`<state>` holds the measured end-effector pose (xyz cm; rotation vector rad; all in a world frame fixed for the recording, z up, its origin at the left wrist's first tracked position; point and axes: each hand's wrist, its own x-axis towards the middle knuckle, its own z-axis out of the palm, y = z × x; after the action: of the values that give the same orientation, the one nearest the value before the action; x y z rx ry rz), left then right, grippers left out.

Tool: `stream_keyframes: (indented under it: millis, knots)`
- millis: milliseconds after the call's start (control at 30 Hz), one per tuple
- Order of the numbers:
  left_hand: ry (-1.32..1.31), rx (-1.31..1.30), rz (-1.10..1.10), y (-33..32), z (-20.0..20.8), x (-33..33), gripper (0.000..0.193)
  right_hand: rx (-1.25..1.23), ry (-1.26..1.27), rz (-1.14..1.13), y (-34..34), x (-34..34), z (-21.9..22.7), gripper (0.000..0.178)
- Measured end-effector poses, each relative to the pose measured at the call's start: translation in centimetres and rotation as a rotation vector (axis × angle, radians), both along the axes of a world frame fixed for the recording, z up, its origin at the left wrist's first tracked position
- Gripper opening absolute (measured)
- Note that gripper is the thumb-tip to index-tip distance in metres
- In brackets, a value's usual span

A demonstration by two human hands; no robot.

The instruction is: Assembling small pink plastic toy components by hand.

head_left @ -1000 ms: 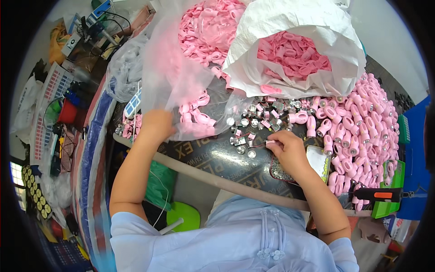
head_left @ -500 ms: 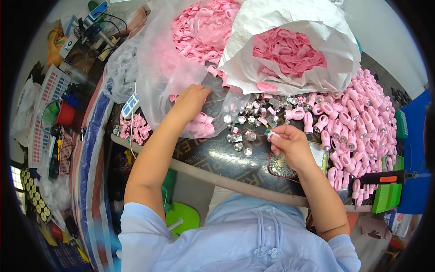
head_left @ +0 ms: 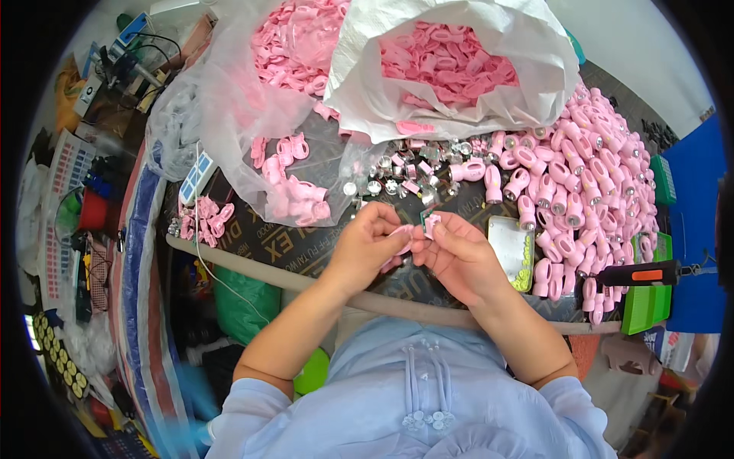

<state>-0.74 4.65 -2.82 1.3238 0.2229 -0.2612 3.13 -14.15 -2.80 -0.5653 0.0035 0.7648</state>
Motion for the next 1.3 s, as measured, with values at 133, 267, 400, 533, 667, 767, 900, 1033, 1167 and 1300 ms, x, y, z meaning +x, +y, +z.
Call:
stream_keyframes:
  millis: [133,267,400,533,667,767,900,1033,1167,1300]
  knots:
    - [-0.013,-0.007,0.064,-1.9,-0.9,-0.4,0.026,-0.162,-0.062,-0.163,-0.1,-1.0,-0.6,0.018]
    - [-0.148,-0.112,-0.099,-2.0,-0.9,-2.3,0.053,-0.154,-0.015,-0.168,-1.3,-1.5,-1.0,0.017]
    - [-0.12,-0.047,-0.129,-1.4,-0.7,-3.2,0.054,-0.248,-0.059,0.019,-2.7,-1.9,-0.7,0.022]
    - [-0.144,0.118,-0.273,-0.5,-1.7,-2.9,0.052,-0.612,-0.456,0.04,-3.7,-0.5,1.0,0.023]
    - [-0.081,-0.025,-0.323,-0.1,-1.7,-2.5,0.045,-0.89,-0.878,0.231,-3.9,0.8,2.1,0.017]
    - [-0.076,-0.116,-0.325,-0.4,-1.8,-2.2,0.033,-0.841,-0.781,0.272,-3.9,0.9,1.2,0.017]
    - [-0.031,-0.189,-0.226,-0.7,-2.5,-2.3,0.024,-0.859,-0.733,0.231,-3.7,0.9,1.1,0.018]
    - [-0.046,-0.188,-0.225,-0.9,-2.7,-2.4,0.023,-0.899,-0.758,0.207,-3.7,0.7,1.0,0.017]
    - [-0.056,-0.203,-0.191,-1.3,-3.0,-2.7,0.023,-0.93,-0.75,0.175,-3.7,0.5,1.0,0.016]
    - [-0.043,-0.26,-0.127,-2.0,-3.2,-2.7,0.024,-0.995,-1.026,0.037,-4.0,-0.3,0.7,0.018]
